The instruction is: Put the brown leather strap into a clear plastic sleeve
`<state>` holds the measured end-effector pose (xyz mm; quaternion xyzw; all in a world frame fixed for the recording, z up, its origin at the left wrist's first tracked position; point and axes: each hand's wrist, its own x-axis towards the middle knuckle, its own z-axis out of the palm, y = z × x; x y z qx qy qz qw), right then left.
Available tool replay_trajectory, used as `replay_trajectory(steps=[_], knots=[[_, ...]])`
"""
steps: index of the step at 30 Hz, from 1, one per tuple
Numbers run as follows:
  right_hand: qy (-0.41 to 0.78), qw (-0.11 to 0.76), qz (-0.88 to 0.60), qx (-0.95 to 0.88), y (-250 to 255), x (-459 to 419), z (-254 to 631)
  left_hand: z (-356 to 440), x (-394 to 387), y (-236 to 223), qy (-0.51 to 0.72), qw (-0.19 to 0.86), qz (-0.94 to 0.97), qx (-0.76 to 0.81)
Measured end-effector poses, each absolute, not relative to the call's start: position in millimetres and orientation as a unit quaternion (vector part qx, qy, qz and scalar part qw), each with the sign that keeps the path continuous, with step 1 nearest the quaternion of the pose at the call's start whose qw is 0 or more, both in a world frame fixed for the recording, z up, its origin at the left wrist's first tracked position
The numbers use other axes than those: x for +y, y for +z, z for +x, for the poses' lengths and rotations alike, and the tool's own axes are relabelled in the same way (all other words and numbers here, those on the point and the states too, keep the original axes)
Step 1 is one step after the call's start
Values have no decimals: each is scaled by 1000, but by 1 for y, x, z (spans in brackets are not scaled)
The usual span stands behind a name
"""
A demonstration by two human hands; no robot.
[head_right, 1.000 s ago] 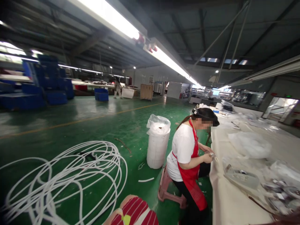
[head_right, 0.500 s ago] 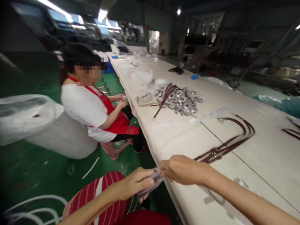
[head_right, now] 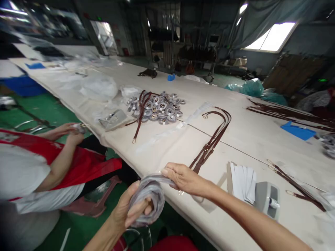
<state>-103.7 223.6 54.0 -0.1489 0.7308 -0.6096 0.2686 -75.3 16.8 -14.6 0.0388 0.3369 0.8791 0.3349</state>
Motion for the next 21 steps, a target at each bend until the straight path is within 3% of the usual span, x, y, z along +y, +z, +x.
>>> replay_trajectory(steps=[3, 8, 21], knots=[[-690, 174, -65, 700, 34, 208, -83, -83, 35, -11, 909, 354, 4, 218], [-705, 62, 12, 707, 16, 192, -60, -92, 53, -6, 926, 353, -27, 128], [-604, -44, 51, 794, -17, 181, -55, -97, 81, -16, 961, 233, -83, 123]])
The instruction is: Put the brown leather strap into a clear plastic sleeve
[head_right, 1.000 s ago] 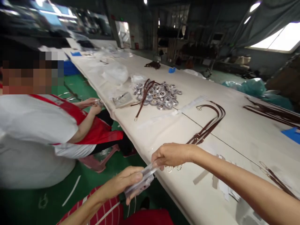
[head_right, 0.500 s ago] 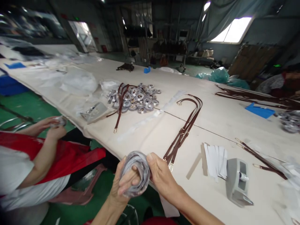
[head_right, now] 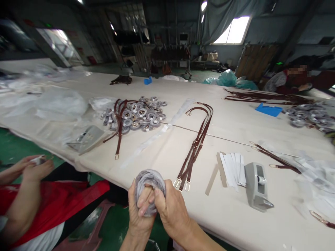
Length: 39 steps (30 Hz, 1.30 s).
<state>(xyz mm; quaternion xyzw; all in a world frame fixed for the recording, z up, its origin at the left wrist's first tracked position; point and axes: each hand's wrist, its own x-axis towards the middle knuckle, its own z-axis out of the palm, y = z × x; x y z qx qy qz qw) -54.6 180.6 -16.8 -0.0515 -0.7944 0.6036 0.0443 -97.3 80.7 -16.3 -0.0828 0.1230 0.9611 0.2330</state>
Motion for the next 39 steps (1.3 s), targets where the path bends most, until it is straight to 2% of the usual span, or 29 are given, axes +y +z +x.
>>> replay_trajectory(steps=[6, 9, 11, 14, 16, 18, 21, 24, 28, 31, 33, 35, 37, 39], knots=[[472, -10, -14, -881, -12, 203, -62, -92, 72, -22, 928, 263, -53, 258], [306, -51, 44, -950, -5, 221, -64, -97, 52, -27, 893, 285, -57, 345], [172, -45, 128, -976, -2, 230, -65, -102, 36, -26, 844, 325, -20, 427], [36, -3, 287, -957, -1, 235, -66, -114, 18, -13, 686, 402, 125, 594], [-3, 16, 366, -930, -2, 234, -68, -122, 15, 0, 561, 439, 219, 666], [-19, 19, 420, -907, -5, 229, -70, -129, 16, 10, 490, 469, 285, 677], [-36, -1, 468, -883, -11, 221, -73, -136, 21, 11, 450, 518, 322, 652], [-52, -17, 486, -872, -16, 219, -78, -136, 23, -1, 442, 603, 245, 617], [-47, -15, 476, -878, -19, 232, -85, -126, 34, -22, 515, 643, 131, 552], [-36, -7, 450, -892, -17, 251, -79, -117, 49, -39, 564, 600, 106, 557], [0, 28, 396, -918, -15, 260, -65, -113, 59, -52, 599, 540, 88, 584], [107, 94, 261, -955, -18, 262, -45, -109, 67, -63, 630, 475, 69, 610], [293, 145, 48, -944, -29, 255, -26, -105, 74, -71, 648, 429, 56, 626], [499, 122, -141, -846, -46, 244, -12, -99, 81, -76, 650, 413, 57, 636]])
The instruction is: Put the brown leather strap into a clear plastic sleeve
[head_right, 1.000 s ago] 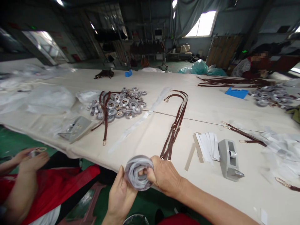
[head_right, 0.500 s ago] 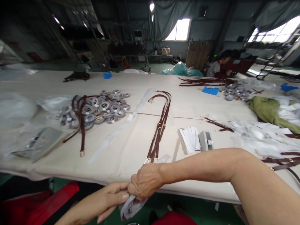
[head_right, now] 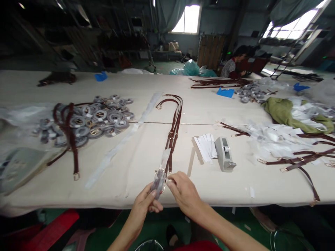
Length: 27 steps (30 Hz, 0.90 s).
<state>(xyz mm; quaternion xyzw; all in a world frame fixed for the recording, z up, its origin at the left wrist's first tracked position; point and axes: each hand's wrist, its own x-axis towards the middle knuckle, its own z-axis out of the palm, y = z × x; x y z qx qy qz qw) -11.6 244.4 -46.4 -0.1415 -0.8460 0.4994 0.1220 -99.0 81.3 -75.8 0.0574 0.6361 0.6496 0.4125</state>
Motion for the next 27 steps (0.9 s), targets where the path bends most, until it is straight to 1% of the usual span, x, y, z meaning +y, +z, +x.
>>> replay_trajectory(steps=[1, 3, 8, 12, 16, 20, 24, 27], knots=[[578, 93, -193, -787, -56, 239, -8, -96, 85, -77, 647, 409, 64, 640], [668, 49, -232, -705, -73, 231, -6, -89, 94, -79, 640, 401, 85, 650], [696, 76, -279, -658, -90, 232, -14, -79, 120, -85, 619, 356, 109, 692], [676, 100, -286, -672, -97, 238, -15, -77, 140, -87, 607, 319, 92, 722], [629, 99, -287, -715, -106, 239, -9, -78, 154, -88, 618, 344, 78, 703], [581, 66, -252, -771, -110, 256, -2, -76, 163, -96, 639, 365, -5, 677], [548, 8, -174, -818, -114, 305, -6, -70, 165, -106, 645, 372, -89, 662], [499, 11, -173, -849, -115, 349, -17, -68, 161, -108, 657, 365, -150, 642]])
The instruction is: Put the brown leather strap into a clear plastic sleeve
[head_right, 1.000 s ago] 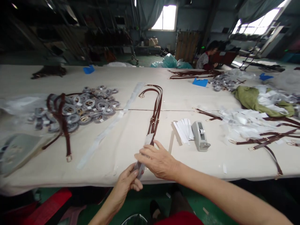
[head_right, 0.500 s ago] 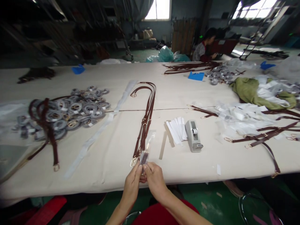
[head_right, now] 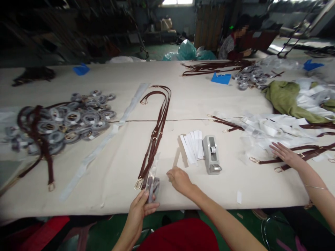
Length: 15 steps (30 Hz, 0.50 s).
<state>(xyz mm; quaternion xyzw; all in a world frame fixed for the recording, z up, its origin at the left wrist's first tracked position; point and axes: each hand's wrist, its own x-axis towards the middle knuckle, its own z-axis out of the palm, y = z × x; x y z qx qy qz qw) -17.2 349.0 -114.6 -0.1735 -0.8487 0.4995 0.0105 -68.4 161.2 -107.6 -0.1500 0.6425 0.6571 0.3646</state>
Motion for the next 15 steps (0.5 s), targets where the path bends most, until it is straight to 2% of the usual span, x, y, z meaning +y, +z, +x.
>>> replay_trajectory(steps=[7, 15], knots=[[429, 43, -164, -887, -107, 398, -42, -78, 149, -84, 720, 363, -197, 558], [423, 29, -99, -900, -105, 417, -59, -84, 146, -68, 769, 323, -248, 493]])
